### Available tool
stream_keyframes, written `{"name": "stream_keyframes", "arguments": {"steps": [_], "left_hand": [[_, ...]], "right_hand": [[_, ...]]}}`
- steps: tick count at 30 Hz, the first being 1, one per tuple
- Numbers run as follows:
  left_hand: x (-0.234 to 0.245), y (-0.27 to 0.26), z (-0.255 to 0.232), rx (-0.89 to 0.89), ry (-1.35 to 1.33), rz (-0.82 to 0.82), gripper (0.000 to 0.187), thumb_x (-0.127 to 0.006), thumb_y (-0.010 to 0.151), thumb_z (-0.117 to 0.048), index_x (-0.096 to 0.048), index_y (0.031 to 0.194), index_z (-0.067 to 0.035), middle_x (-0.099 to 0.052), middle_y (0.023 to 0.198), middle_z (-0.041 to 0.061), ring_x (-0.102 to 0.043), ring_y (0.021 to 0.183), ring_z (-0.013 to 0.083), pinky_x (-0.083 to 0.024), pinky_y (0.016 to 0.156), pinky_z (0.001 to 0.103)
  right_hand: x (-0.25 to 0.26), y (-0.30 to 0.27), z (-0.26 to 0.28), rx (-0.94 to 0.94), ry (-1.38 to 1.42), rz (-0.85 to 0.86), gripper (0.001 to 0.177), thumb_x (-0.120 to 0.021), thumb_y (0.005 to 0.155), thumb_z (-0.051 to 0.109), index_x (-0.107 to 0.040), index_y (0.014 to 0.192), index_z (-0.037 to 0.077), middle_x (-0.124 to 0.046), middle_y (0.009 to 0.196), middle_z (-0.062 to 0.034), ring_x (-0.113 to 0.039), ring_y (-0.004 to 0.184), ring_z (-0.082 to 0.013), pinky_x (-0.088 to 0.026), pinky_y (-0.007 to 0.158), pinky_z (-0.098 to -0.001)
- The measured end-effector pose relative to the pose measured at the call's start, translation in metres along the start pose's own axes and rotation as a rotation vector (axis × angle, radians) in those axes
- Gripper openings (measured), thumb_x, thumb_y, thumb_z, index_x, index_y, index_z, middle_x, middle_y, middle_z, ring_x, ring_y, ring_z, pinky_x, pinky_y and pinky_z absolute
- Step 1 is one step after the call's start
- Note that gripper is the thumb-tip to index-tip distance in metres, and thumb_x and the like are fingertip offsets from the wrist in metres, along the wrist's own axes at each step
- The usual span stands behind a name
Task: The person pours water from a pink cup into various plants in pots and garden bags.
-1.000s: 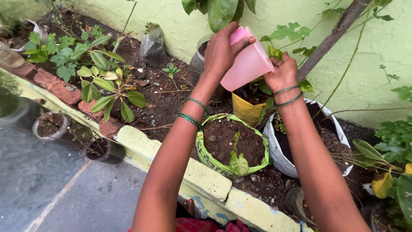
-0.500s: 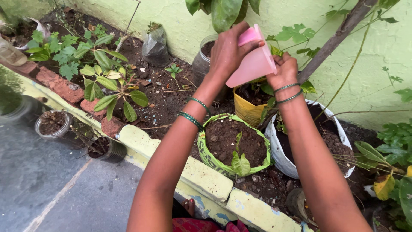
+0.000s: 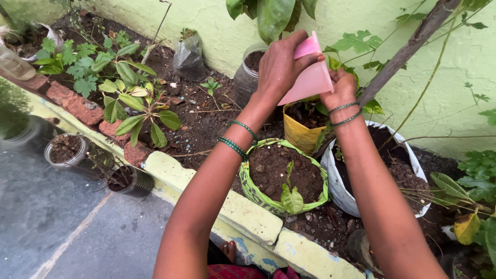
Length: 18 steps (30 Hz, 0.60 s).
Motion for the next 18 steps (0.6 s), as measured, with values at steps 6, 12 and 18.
{"name": "stream_keyframes", "arguments": {"steps": [6,12,18], "left_hand": [[0.000,0.001,-0.007,-0.056,0.029,-0.048,0.049,-0.083,0.077,-0.047,-0.067,0.103,-0.009,-0.073,0.088,0.016,-0.069,0.085,0.0418,-0.053,0.067,0.050],[-0.006,-0.002,-0.014,-0.056,0.033,-0.067,0.047,-0.084,0.077,-0.045,-0.065,0.099,-0.008,-0.072,0.087,0.014,-0.070,0.084,0.0402,-0.053,0.065,0.048],[-0.016,0.000,-0.017,-0.092,0.044,-0.067,0.047,-0.083,0.077,-0.043,-0.065,0.104,-0.008,-0.073,0.089,0.014,-0.070,0.084,0.0401,-0.053,0.066,0.049]], "right_hand": [[0.003,0.010,-0.003,-0.024,0.052,0.050,0.044,-0.035,0.108,0.025,-0.058,0.116,-0.011,-0.070,0.112,-0.0242,-0.069,0.103,-0.0346,-0.055,0.100,-0.0477],[0.004,0.010,0.004,-0.019,0.065,0.111,0.039,-0.034,0.108,0.020,-0.056,0.119,-0.010,-0.068,0.112,-0.0225,-0.067,0.105,-0.0335,-0.054,0.103,-0.0479],[0.002,0.000,0.006,-0.090,0.097,0.140,0.039,-0.032,0.105,0.017,-0.056,0.123,-0.008,-0.068,0.118,-0.0216,-0.068,0.108,-0.0322,-0.054,0.105,-0.0458]]}}
Point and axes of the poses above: each hand's wrist, its own y-axis towards the middle knuckle, its own x-axis out of the back of the hand, z = x × y, the point moved 5 cm from there along y, towards the middle knuckle
